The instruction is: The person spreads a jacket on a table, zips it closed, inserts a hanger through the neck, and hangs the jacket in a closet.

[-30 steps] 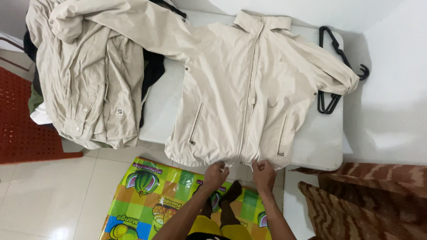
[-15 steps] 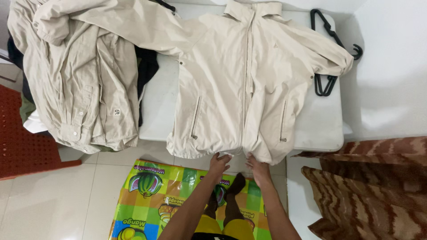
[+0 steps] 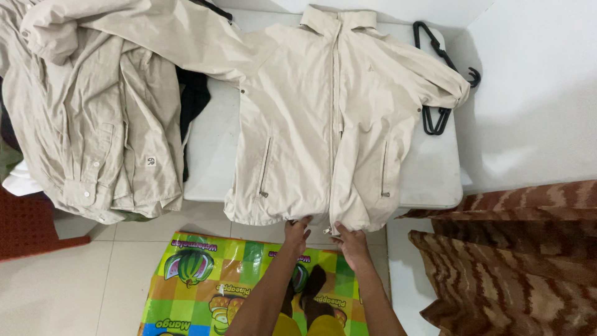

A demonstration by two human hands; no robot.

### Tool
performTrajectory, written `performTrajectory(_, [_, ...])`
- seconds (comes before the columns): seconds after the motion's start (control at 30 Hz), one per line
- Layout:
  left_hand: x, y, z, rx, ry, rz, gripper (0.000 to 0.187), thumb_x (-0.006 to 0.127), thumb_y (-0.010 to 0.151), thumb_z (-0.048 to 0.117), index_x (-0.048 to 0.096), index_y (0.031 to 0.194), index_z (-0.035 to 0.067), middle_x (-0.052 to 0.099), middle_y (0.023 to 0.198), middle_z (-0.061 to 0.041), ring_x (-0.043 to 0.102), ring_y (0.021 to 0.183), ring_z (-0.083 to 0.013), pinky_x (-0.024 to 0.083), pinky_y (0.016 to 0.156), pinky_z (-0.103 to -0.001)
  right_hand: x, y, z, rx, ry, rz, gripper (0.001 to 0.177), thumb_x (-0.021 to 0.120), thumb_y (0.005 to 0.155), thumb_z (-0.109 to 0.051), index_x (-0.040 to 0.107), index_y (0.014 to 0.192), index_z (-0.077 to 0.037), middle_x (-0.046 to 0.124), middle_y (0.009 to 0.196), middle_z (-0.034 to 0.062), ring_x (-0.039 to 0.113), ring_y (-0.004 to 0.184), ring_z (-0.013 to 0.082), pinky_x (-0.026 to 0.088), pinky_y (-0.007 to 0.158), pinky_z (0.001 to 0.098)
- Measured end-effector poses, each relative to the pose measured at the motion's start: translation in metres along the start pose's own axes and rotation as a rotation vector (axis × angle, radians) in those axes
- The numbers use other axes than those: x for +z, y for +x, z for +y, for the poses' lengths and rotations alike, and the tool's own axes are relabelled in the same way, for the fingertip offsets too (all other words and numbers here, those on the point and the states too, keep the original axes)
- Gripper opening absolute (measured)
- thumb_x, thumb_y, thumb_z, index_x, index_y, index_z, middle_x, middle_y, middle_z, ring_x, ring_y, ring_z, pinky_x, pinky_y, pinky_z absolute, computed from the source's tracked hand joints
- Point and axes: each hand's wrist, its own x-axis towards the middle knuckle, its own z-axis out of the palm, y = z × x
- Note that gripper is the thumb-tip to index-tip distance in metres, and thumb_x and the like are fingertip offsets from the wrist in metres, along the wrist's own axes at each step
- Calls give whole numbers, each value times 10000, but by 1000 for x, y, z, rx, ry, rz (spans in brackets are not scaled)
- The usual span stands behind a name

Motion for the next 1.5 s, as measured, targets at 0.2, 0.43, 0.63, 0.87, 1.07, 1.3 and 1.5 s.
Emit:
performTrajectory(0.2, [-6, -27, -14, -62, -53, -72, 556, 805, 838, 205, 556, 1272, -39, 637, 1166, -143, 607, 1021, -260, 514, 878, -401, -7, -1, 1, 32, 50, -89, 165, 722, 901, -55, 675, 1040, 20, 735, 954, 100, 723, 849, 240, 585, 744, 403])
performTrajectory(0.43, [-1, -92, 12, -46, -32, -416, 516, 756, 924, 126, 526, 1304, -136, 656, 1252, -195, 677, 1077, -272, 584, 932, -374, -4, -12, -13, 8, -3, -96, 179, 739, 899, 9, 684, 1068, 29, 724, 982, 91, 658, 836, 202, 508, 684, 352])
performTrajectory(0.63, [10, -102, 25, -82, 43, -413, 578, 697, 918, 170, 461, 1293, -203, 610, 1272, -253, 682, 1086, -337, 578, 930, -393, -16, -7, -23, 45, 116, -158, 133, 728, 895, 31, 672, 999, 92, 713, 939, 148, 669, 808, 232, 526, 678, 349])
performTrajectory(0.87, [24, -112, 16, 106, 135, -210, 648, 771, 906, 67, 348, 1281, -249, 612, 1263, -323, 726, 1050, -324, 646, 883, -385, -29, -4, -29, 54, 102, -239, 174, 719, 877, 51, 634, 1028, 44, 708, 915, 140, 668, 773, 247, 521, 642, 365])
performTrajectory(1.07, [61, -115, 18, 438, 189, -132, 386, 772, 904, 82, 659, 1162, -182, 736, 1059, -212, 721, 875, -239, 643, 784, -362, -22, -19, -56, 16, 105, -280, 220, 702, 874, 40, 660, 1088, 8, 718, 944, 76, 659, 807, 188, 512, 660, 332])
performTrajectory(1.3, [76, -130, 18, 404, 93, -193, 334, 746, 890, 88, 646, 1158, -85, 732, 1069, -131, 723, 894, -191, 645, 797, -338, -25, -19, -53, -71, 79, -279, 219, 712, 876, 45, 683, 1089, 4, 729, 972, 76, 671, 830, 177, 511, 670, 326])
performTrajectory(1.5, [67, -129, 10, 374, 97, -218, 300, 744, 918, 89, 668, 1132, -107, 736, 1064, -149, 723, 897, -198, 651, 809, -339, -17, -34, -52, -64, 70, -234, 183, 704, 885, 27, 686, 1068, 24, 737, 970, 104, 692, 840, 203, 557, 736, 352])
